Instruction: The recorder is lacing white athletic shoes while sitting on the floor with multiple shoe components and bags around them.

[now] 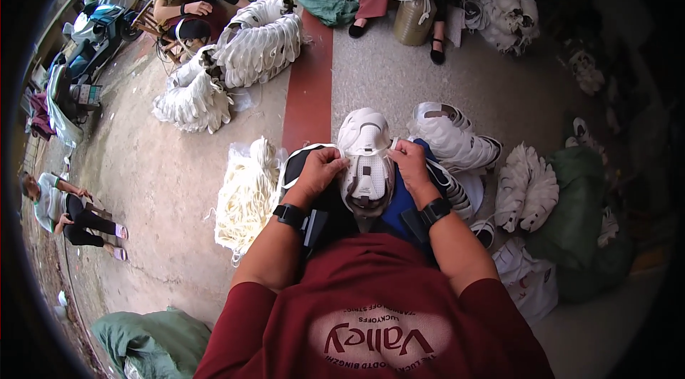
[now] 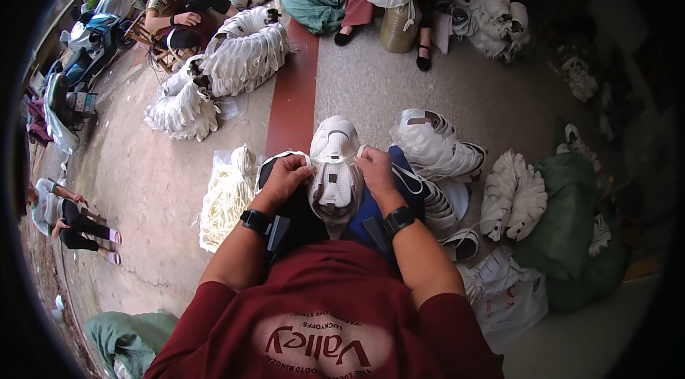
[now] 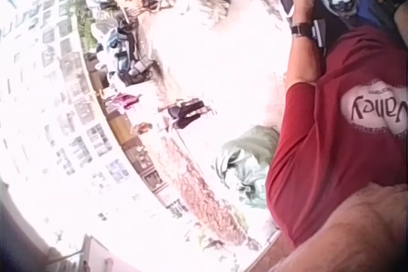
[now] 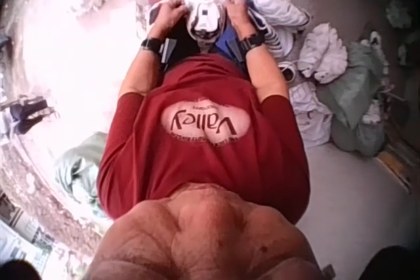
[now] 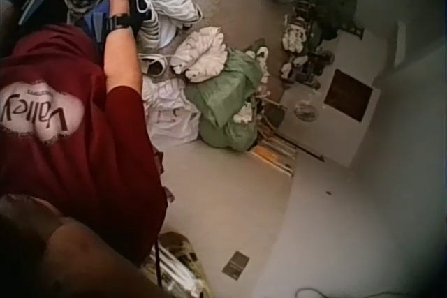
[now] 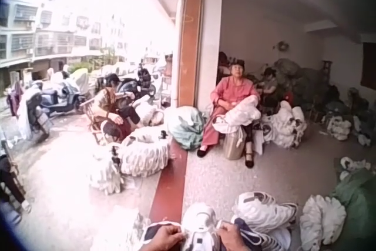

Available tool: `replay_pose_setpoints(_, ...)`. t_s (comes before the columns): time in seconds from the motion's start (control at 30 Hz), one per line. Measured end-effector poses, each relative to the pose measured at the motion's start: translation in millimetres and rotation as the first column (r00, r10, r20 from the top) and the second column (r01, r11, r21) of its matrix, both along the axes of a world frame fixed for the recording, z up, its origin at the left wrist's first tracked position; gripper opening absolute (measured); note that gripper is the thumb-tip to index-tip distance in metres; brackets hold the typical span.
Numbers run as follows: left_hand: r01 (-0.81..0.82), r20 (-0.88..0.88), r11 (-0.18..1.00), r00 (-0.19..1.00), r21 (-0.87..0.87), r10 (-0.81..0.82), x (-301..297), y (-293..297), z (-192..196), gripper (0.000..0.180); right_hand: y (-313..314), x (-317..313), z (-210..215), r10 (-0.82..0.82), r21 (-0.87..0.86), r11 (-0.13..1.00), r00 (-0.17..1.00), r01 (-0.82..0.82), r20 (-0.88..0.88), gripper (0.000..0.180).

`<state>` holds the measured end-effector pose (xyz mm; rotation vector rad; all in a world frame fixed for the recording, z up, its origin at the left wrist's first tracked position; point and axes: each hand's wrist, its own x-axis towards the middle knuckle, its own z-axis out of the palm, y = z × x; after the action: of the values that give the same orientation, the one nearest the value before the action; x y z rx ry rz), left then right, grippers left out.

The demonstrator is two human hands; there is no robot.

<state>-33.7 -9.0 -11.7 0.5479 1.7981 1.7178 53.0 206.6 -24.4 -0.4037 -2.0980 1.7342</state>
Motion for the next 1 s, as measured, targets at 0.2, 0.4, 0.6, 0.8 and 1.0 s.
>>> replay_pose_setpoints(0.2, -0.021, -0.002, 1.000, 1.000, -0.005, 0.021, -5.2, 6.9, -2.1, 0.018, -8.7, -14.5, -6.8, -0.083, 0.337, 0.938, 0.996, 0.085, -0.021, 0.013)
replay_pose_setpoints(0.4, -0.039, -0.050, 0.999, 0.998, 0.018, 0.040, -5.2, 6.3, -3.2, 0.017, -2.9, -22.0, -2.0, -0.087, 0.280, 0.958, 0.995, 0.068, 0.055, 0.013)
replay_pose_setpoints(0.6, -0.044, 0.033, 0.994, 0.999, 0.100, 0.041, 24.7, 10.3, 11.4, 0.016, -34.6, 2.2, 12.6, -0.182, 0.672, 0.733, 0.983, 0.108, 0.040, 0.009)
replay_pose_setpoints(0.8, -0.033, -0.589, 0.950, 0.791, -0.309, -0.164, 29.9, 40.9, 28.9, 0.013, -40.0, 22.2, 27.9, -0.070, 0.671, 0.740, 0.985, -0.053, 0.155, 0.013)
replay_pose_setpoints(1.0, -0.127, -0.745, 0.862, 0.574, -0.490, -0.339, 29.6, 61.7, 21.8, 0.014, -32.7, 5.4, 0.6, -0.066, 0.699, 0.715, 0.993, -0.024, 0.102, 0.010)
